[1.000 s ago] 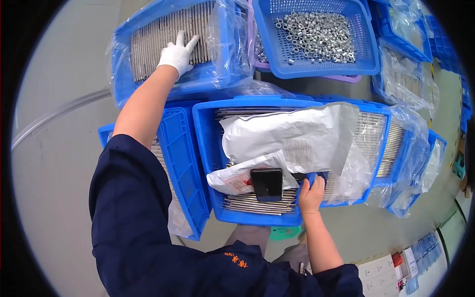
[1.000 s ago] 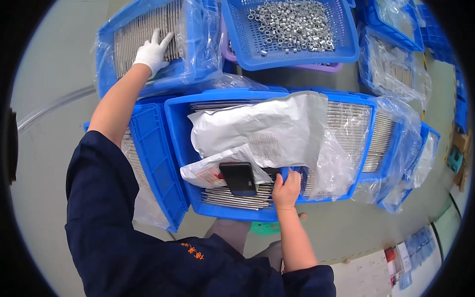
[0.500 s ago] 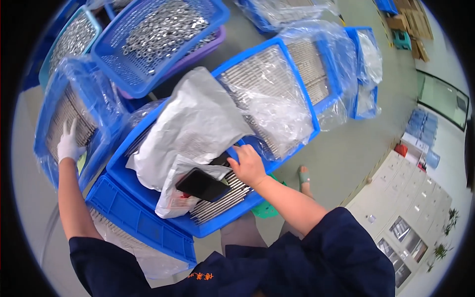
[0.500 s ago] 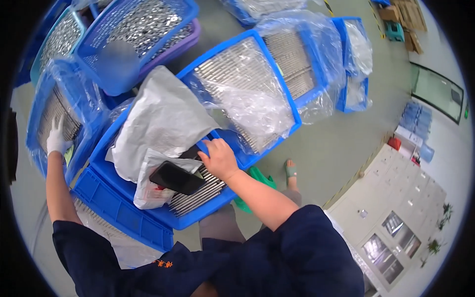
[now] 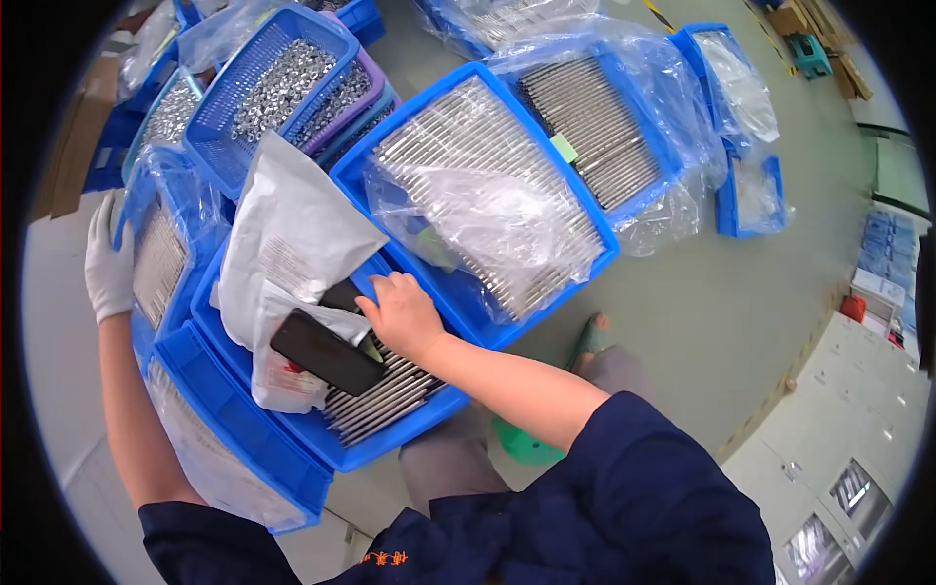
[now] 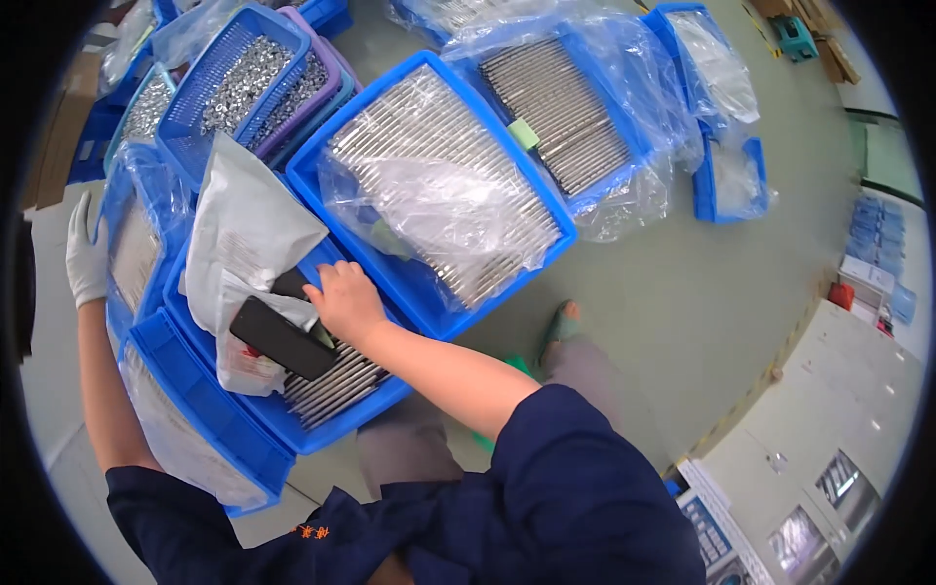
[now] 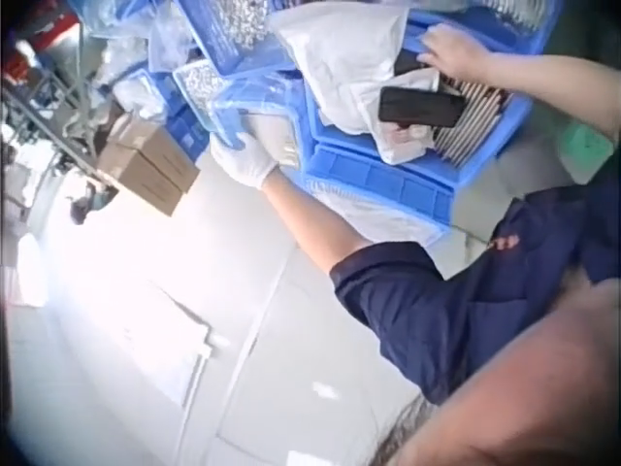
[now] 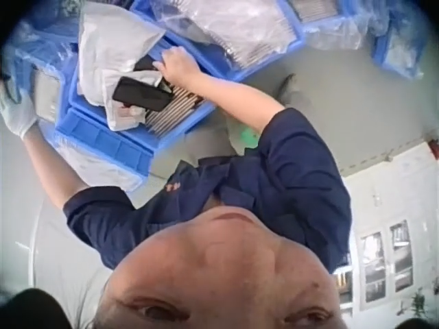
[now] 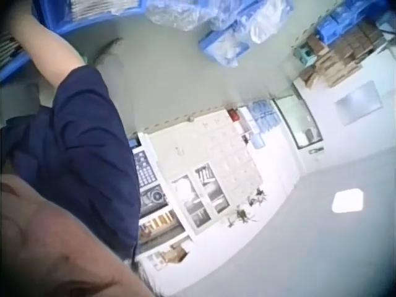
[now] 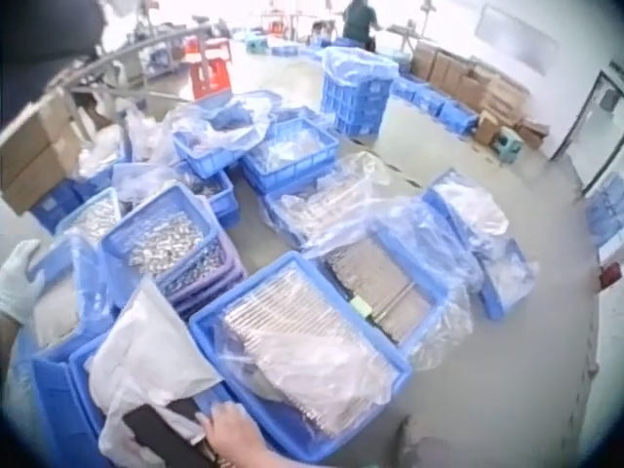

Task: Inspecting and sorting metal rods into plastic crates on a factory floor.

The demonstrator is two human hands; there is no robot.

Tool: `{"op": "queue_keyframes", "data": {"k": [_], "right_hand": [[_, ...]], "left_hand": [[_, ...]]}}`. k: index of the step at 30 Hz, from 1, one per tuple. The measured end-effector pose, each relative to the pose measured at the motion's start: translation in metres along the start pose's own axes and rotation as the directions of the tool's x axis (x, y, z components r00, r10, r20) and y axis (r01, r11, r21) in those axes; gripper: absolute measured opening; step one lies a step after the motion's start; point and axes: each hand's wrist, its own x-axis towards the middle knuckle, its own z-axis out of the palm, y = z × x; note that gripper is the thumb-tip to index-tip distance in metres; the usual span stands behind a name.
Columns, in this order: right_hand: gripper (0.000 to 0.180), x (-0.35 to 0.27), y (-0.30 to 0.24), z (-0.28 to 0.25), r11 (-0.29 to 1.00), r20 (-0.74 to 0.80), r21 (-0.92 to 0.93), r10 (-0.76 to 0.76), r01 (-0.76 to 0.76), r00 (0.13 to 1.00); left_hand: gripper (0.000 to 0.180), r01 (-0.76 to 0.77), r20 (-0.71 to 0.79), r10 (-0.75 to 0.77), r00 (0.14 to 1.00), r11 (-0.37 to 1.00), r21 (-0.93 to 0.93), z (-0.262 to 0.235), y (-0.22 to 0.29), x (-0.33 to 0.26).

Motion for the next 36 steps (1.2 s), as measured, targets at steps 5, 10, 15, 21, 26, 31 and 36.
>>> {"op": "queue_keyframes", "data": {"k": [5, 10, 15, 21, 26, 31, 36], "right_hand": [[0.032, 0.003, 0.006, -0.013, 0.997, 0.080, 0.053, -0.052, 0.048, 0.995], [0.024, -0.034, 0.027, -0.078, 0.862, 0.084, 0.033, -0.506, 0.505, 0.858], [0.021, -0.114, 0.012, -0.264, 0.681, 0.245, 0.666, -0.584, 0.303, 0.774], [0.034, -0.250, -0.025, -0.407, -0.218, -0.240, 0.953, -0.967, 0.211, 0.084], [0.027, -0.289, -0.037, -0.421, -0.177, -0.196, 0.968, -0.977, 0.177, 0.090], [0.026, -0.304, -0.005, -0.432, -0.210, -0.229, 0.964, -0.967, 0.163, 0.111], [0.026, -0.285, 0.025, -0.437, -0.179, -0.197, 0.980, -0.940, 0.086, 0.277]], "left_hand": [[0.037, -0.198, -0.213, 0.203, 0.956, 0.979, 0.043, -0.040, 0.131, -0.005], [0.038, -0.425, -0.392, 0.397, 0.830, 0.905, 0.016, -0.110, 0.238, -0.051], [0.041, -0.436, -0.516, 0.400, 0.758, 0.898, 0.055, -0.167, 0.300, -0.110], [0.044, -0.444, -0.482, 0.386, 0.787, 0.896, -0.009, -0.194, 0.351, -0.149], [0.037, -0.578, -0.471, 0.462, 0.751, 0.805, -0.132, -0.173, 0.430, -0.145], [0.036, -0.700, -0.333, 0.624, 0.707, 0.685, -0.202, -0.143, 0.499, -0.133], [0.033, -0.738, -0.251, 0.694, 0.675, 0.634, -0.232, -0.101, 0.535, -0.083]]}}
